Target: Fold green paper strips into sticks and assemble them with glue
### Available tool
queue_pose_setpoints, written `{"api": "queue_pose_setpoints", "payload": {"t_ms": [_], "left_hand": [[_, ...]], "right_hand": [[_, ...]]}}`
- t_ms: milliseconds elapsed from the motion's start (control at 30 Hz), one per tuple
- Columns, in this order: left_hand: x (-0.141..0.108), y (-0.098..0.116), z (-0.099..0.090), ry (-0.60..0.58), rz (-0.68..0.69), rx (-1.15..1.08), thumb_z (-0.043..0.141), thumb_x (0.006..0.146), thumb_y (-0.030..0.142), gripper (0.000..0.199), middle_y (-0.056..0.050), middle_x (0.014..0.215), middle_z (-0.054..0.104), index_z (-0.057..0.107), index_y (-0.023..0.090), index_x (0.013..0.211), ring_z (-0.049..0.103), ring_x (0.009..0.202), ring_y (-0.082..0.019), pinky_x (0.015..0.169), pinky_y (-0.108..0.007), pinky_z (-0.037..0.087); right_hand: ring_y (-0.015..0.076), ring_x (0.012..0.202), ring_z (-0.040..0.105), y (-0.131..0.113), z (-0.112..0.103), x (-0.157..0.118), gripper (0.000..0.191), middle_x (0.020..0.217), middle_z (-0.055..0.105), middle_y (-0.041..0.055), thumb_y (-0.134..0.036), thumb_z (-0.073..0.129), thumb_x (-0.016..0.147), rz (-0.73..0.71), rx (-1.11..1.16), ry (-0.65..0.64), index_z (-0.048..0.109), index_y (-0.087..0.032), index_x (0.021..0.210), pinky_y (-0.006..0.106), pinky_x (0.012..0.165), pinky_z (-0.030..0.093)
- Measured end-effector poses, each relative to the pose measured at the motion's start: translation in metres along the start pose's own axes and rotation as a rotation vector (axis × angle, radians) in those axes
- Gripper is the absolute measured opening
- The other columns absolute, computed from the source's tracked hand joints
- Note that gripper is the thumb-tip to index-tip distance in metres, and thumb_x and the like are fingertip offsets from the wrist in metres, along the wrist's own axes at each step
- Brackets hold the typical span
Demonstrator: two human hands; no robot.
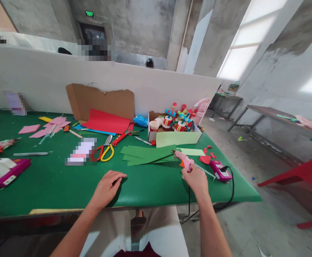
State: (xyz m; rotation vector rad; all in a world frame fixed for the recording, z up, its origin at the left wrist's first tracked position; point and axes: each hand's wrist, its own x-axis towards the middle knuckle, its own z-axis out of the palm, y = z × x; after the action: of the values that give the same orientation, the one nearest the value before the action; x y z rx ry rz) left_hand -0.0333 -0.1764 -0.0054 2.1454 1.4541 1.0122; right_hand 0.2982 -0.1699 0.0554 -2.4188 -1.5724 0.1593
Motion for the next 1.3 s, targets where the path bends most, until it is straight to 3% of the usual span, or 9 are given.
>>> {"api": "queue_pose_setpoints", "payload": {"t_ms": [167,267,467,667,833,933,1133,1300], "left_hand": [[0.001,-0.001,0.001,-0.028,-0.008,0.055,0.04,0.089,0.019,0.03,-0.006,0.092,0.071,0.07,0.021,0.091,0.06,0.088,-0.02,0.082,-0.036,0.047],[0.014,0.008,0.003,-0.065,0.01,0.16,0.042,0.087,0.015,0.027,-0.006,0.091,0.071,0.069,0.02,0.093,0.06,0.085,-0.021,0.08,-0.036,0.047],[0.077,0.047,0.022,-0.282,0.276,0.409,0.057,0.083,0.02,0.014,-0.01,0.101,0.067,0.065,0.017,0.094,0.056,0.1,-0.025,0.087,-0.037,0.044],[0.126,0.065,0.058,-0.482,0.264,0.505,0.068,0.076,0.038,0.047,-0.016,0.113,0.062,0.054,0.015,0.114,0.06,0.103,-0.03,0.084,-0.038,0.047],[0.13,0.071,0.077,-0.528,0.272,0.623,0.053,0.082,0.013,0.022,-0.015,0.094,0.068,0.059,0.015,0.103,0.066,0.09,-0.027,0.074,-0.035,0.05],[0.127,0.072,0.08,-0.52,0.278,0.666,0.046,0.08,0.002,0.023,-0.018,0.09,0.068,0.063,0.011,0.094,0.067,0.086,-0.027,0.071,-0.035,0.05],[0.125,0.057,0.071,-0.471,0.209,0.713,0.045,0.081,0.001,0.023,-0.02,0.087,0.068,0.063,0.008,0.092,0.067,0.085,-0.026,0.07,-0.035,0.052],[0.126,0.036,0.056,-0.427,0.166,0.765,0.042,0.082,0.002,0.024,-0.019,0.088,0.067,0.063,0.009,0.094,0.066,0.085,-0.025,0.07,-0.034,0.051]], "right_hand": [[0.0129,0.052,0.048,0.005,-0.005,-0.002,0.024,0.052,0.053,-0.0011,-0.031,0.049,0.076,0.009,0.018,-0.025,0.044,-0.021,0.056,0.023,0.052,0.03],[0.0131,0.053,0.05,0.004,-0.004,-0.003,0.023,0.054,0.057,-0.0004,-0.03,0.051,0.076,0.007,0.041,-0.038,0.044,-0.021,0.057,0.023,0.052,0.03],[0.0132,0.053,0.053,0.004,-0.003,-0.007,0.017,0.058,0.062,0.0013,-0.028,0.051,0.074,-0.005,0.12,-0.043,0.047,-0.02,0.06,0.023,0.052,0.03],[0.0127,0.052,0.051,0.009,-0.003,-0.008,0.017,0.057,0.06,-0.0001,-0.029,0.05,0.075,-0.017,0.096,-0.045,0.047,-0.02,0.061,0.023,0.05,0.028],[0.0124,0.053,0.05,0.012,-0.004,-0.007,0.019,0.058,0.059,-0.0001,-0.029,0.051,0.075,-0.02,0.079,-0.036,0.045,-0.02,0.059,0.023,0.051,0.028],[0.0127,0.054,0.05,0.014,-0.005,-0.006,0.019,0.057,0.06,0.0,-0.03,0.051,0.075,-0.01,0.073,-0.013,0.044,-0.021,0.059,0.023,0.052,0.028],[0.014,0.054,0.051,0.019,-0.006,-0.005,0.02,0.058,0.06,0.0008,-0.032,0.05,0.075,0.033,0.027,0.01,0.045,-0.021,0.06,0.023,0.052,0.03],[0.0198,0.064,0.061,0.017,-0.005,-0.004,0.017,0.069,0.065,0.0065,-0.035,0.049,0.078,0.061,-0.111,-0.022,0.056,-0.02,0.071,0.026,0.053,0.031]]}}
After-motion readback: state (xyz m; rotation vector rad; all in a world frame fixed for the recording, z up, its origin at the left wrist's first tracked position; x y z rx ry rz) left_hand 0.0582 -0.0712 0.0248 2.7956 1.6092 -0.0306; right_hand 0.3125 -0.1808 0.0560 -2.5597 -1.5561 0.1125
